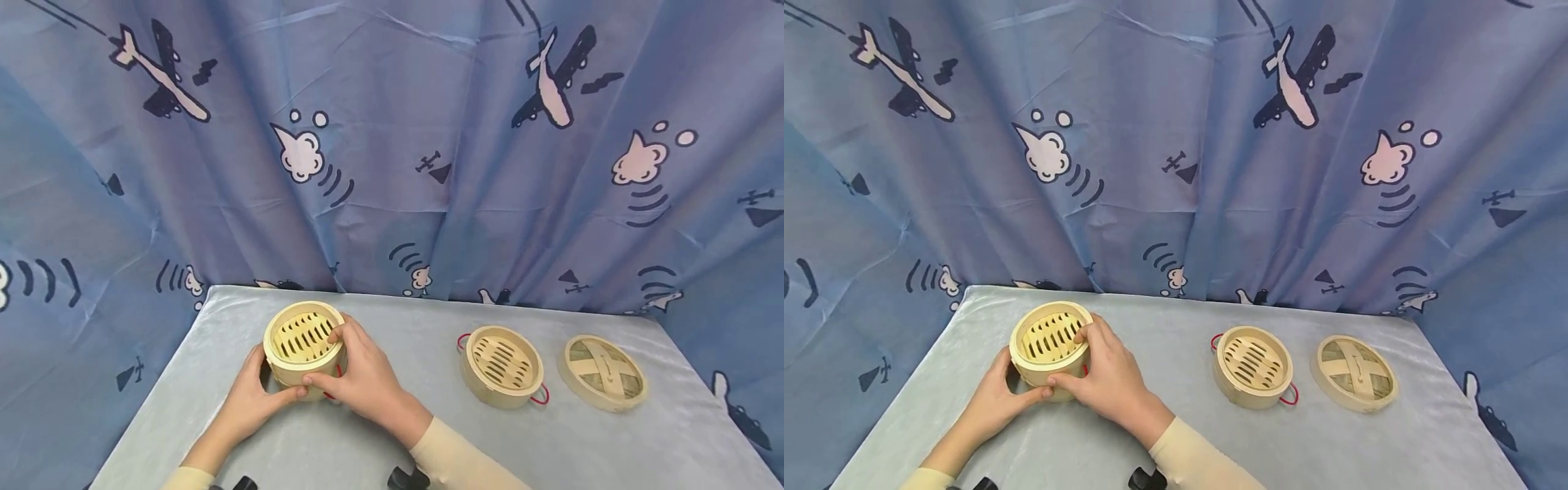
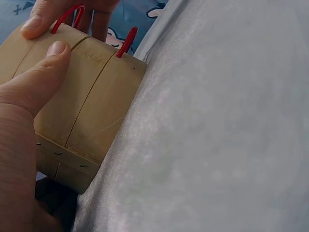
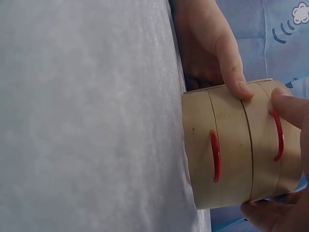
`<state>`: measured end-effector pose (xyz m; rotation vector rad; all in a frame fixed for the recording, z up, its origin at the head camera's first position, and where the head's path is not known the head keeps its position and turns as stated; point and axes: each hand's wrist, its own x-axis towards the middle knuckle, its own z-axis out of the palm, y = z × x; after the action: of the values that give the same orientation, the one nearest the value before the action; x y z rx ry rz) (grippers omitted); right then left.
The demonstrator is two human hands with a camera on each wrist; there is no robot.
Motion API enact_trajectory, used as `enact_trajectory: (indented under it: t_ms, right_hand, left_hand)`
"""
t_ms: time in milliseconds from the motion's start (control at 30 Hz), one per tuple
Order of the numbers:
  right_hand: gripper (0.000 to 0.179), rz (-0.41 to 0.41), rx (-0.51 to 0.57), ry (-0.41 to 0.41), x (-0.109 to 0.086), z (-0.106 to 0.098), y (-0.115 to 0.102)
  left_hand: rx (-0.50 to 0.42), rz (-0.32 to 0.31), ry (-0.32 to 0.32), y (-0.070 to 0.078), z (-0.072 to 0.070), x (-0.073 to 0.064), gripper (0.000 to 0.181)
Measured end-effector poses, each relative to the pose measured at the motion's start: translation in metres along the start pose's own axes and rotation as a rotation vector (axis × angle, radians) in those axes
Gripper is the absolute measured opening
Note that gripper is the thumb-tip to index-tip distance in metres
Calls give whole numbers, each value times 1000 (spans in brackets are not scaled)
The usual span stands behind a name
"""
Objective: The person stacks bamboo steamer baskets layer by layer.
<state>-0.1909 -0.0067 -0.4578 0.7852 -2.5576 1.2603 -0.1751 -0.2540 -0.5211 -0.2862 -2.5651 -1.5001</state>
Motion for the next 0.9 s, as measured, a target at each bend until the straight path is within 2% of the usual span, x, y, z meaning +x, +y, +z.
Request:
enact_trajectory:
  t_ms: [100, 300, 567, 900]
  right_hand:
    - [59, 3, 0, -27, 0, 1, -2]
    - [72, 5, -59, -52, -2, -2, 0]
    - [90, -5, -189, -91, -2, -26, -3]
    - [78, -3, -270, -72, -13, -61, -8]
  left_hand:
    - [-3, -2, 7, 1, -3, -3, 105]
    - [-14, 30, 9, 2, -3, -4, 103]
    - [-6, 49, 3, 3, 2, -1, 102]
    - [-14, 82, 29, 2, 4, -4, 101]
